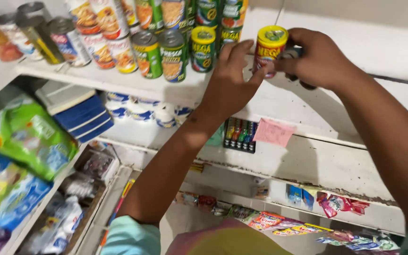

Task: Wiping down various canned food items on a shelf using a cleaning cloth.

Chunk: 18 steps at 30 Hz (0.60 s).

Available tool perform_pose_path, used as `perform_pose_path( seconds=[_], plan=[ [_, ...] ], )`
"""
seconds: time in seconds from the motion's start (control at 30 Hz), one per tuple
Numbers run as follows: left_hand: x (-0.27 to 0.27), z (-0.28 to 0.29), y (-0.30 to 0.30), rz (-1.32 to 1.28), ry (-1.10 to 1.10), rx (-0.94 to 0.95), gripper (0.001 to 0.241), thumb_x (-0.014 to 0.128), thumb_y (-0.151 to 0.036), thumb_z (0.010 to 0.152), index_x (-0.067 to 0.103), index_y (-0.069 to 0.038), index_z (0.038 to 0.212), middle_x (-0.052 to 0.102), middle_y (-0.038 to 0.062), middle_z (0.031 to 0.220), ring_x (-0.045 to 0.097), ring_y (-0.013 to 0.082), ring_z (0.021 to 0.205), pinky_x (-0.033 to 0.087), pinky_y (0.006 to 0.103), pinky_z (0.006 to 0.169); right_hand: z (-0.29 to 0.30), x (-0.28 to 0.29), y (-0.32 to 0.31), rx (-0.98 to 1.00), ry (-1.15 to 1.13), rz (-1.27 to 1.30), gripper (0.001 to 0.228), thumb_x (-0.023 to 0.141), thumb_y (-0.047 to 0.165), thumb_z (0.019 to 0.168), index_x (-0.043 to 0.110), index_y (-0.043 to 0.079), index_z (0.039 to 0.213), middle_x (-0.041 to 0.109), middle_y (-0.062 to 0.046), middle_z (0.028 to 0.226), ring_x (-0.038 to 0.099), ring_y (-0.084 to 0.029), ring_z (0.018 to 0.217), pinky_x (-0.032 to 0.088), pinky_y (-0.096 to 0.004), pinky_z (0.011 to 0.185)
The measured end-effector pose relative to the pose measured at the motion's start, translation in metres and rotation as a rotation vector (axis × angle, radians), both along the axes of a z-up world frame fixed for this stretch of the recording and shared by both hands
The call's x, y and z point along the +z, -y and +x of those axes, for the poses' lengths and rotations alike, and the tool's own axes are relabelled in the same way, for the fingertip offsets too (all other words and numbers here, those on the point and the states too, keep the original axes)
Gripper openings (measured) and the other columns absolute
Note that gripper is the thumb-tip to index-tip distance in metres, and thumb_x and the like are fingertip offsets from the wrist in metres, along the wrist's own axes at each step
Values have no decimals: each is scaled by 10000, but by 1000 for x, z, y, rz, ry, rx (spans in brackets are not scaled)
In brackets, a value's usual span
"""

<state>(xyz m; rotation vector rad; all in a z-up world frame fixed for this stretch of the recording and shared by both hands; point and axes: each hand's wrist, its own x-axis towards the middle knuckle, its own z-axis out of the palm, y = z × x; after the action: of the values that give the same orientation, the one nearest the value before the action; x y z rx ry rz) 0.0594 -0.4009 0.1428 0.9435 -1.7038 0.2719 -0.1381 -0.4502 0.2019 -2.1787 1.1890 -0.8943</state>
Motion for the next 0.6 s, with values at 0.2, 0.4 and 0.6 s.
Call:
perform_pose_path(
  seconds=[0.2, 0.4, 0.6],
  plan=[
    [3, 9, 13, 104, 330, 274, 511, 810, -261, 840, 616, 30, 1213, 611, 198, 1198, 639, 390, 1064, 558, 444, 869, 29, 7, 41, 30, 18, -82, 504, 804, 238, 838, 656, 38, 1276, 720, -95, 873, 663, -156, 631, 515, -310, 539],
    [3, 13, 6, 112, 473, 304, 487, 756, -336, 871, 645, 62, 1131, 622, 234, 1150, 616, 390, 1055, 526, 480, 878, 48, -6, 74, 41, 26, -72, 492, 762, 202, 835, 650, 27, 1280, 731, -103, 908, 667, -191, 639, 546, -344, 587],
    [1, 12, 13, 218, 511, 316, 598, 719, -392, 883, 606, 112, 1187, 569, 352, 1281, 577, 452, 1149, 485, 493, 976, 57, -23, 96, -9, -69, -101, 509, 786, 223, 816, 679, 3, 1263, 748, -178, 999, 713, -278, 810, 566, -385, 763]
  ],
)
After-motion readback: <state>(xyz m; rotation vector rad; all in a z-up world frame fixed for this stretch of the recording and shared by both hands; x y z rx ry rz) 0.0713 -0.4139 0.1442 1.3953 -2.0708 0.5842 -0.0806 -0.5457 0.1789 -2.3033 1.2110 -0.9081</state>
